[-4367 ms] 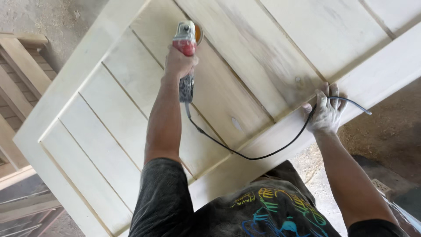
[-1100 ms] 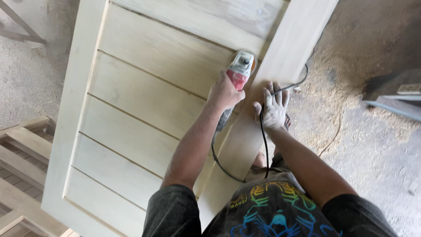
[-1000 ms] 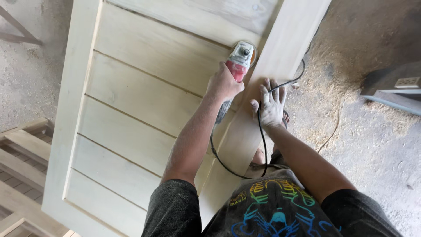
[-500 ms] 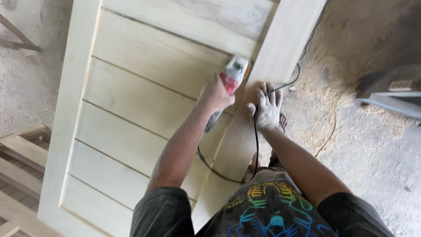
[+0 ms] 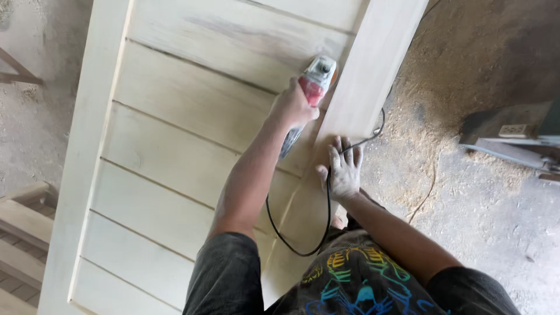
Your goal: The person uses an angle grinder with a sanding disc to smooth the surface of a wooden door. They move the tool along the edges and panels of the door, generating sawdust as they work.
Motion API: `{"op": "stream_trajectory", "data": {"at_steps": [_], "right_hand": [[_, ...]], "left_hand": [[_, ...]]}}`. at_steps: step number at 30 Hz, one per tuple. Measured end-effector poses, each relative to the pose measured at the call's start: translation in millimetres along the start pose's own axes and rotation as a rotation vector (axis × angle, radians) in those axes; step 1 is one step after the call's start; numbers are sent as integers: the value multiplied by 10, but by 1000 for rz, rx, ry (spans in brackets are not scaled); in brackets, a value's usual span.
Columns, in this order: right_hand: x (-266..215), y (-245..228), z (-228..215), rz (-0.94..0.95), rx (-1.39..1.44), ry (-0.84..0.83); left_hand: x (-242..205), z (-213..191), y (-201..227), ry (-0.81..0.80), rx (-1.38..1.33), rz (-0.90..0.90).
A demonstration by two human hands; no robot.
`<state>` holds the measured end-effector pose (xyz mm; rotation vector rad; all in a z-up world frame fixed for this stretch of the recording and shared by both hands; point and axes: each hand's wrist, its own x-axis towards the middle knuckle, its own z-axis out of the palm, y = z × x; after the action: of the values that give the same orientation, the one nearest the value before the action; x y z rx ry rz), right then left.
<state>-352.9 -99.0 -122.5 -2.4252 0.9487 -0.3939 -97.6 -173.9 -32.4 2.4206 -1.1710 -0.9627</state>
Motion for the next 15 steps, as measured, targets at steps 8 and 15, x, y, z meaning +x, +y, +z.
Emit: {"op": "stream_trajectory", "data": {"at_steps": [8,15], "right_hand": [[5,124,46,-10,7,-95],[48,96,10,-6,18,-57]], "left_hand": [[577,-224,321,-28,-29,-28],[-967,58,-445,-55,39,-72]]}}
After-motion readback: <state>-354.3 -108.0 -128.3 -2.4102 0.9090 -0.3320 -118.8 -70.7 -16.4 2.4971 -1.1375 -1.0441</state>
